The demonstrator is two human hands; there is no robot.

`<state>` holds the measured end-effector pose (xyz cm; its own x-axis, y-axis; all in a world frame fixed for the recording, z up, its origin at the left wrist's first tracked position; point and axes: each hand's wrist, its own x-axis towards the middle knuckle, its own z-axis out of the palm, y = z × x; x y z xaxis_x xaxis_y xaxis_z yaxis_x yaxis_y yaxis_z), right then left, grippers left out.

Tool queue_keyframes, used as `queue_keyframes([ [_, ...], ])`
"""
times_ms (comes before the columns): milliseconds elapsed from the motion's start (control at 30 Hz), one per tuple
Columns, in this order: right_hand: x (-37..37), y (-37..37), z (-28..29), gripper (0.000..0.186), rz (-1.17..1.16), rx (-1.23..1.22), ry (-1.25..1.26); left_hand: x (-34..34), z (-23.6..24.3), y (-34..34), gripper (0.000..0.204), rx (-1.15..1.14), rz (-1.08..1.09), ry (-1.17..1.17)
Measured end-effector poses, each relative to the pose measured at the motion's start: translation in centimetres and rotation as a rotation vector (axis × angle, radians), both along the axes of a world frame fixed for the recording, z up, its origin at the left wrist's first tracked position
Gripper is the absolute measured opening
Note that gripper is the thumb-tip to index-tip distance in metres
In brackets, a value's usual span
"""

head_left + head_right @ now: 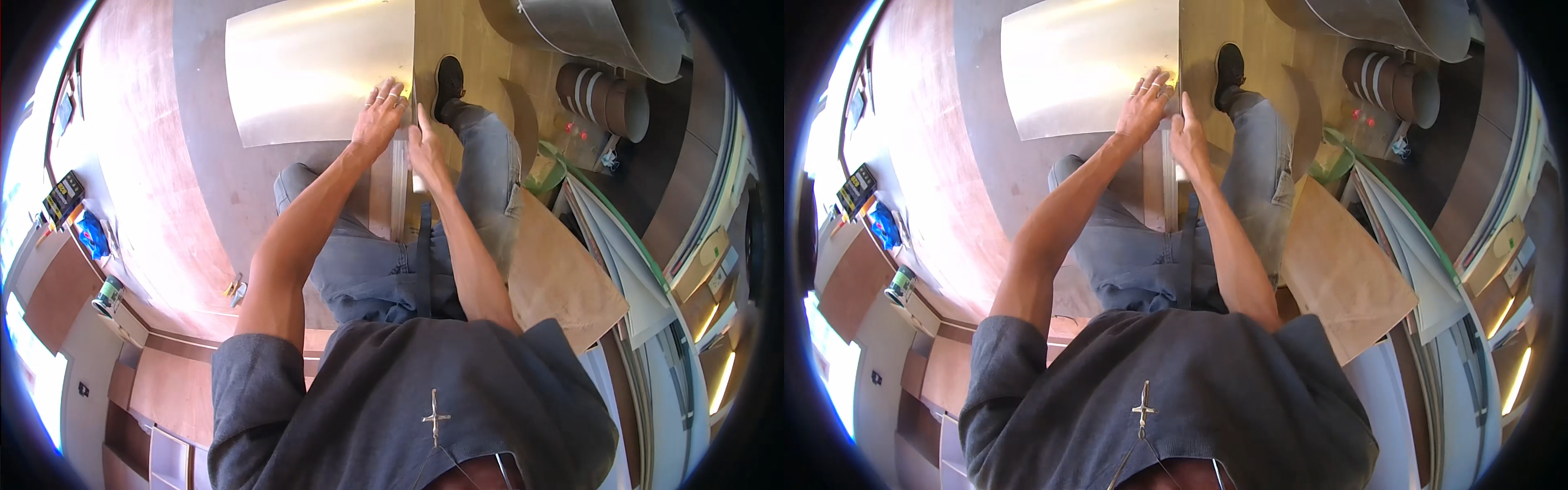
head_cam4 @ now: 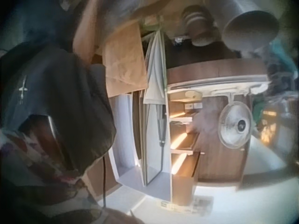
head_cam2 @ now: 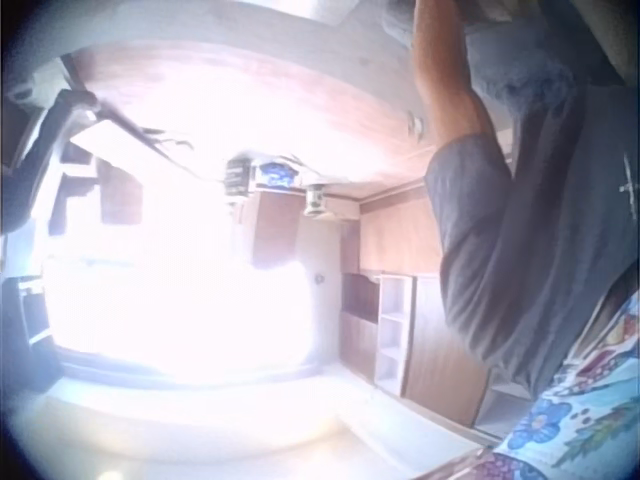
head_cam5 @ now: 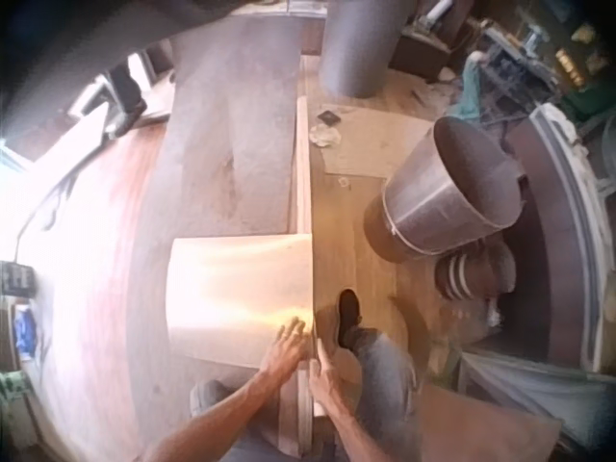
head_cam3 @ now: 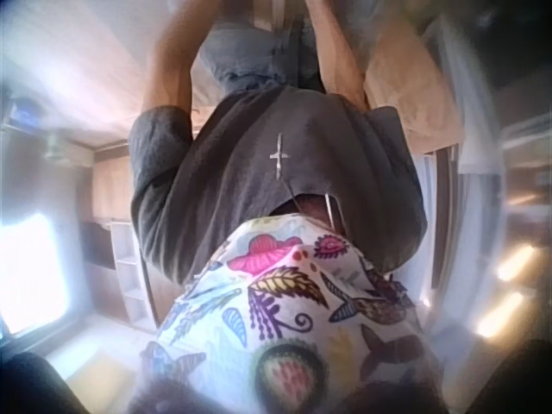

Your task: The person retrieves a large metal sheet from a shelf and places it on a workbench. They use a straight edge and a utility knife to score and cut the sheet into smaller pieces. The person then uses a sanding block to smooth the cut edges of the metal pieces.

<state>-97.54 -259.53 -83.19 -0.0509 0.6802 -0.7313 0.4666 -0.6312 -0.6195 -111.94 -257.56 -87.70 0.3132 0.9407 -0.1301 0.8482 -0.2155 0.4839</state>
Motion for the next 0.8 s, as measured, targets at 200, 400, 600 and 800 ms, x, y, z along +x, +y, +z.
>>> queue_keyframes([
  [200,-0.4,-0.7,0.1,0.059,-0.006,-0.048,-0.025,0.2,0.8,-0.7,0.052,-0.067,-0.014,0.016],
  [400,0.7,-3.7,0.5,0.059,0.030,0.050,-0.026,0.4,0.7,-0.9,0.052,-0.031,0.029,-0.002],
  [600,0.0,-0.4,2.7,0.059,0.002,-0.168,-0.024,0.4,0.7,-0.7,0.052,-0.065,0.028,0.010],
  [800,-0.4,-2.2,2.1,0.059,0.031,-0.074,-0.076,0.3,0.9,-0.9,0.049,-0.057,0.023,-0.013],
])
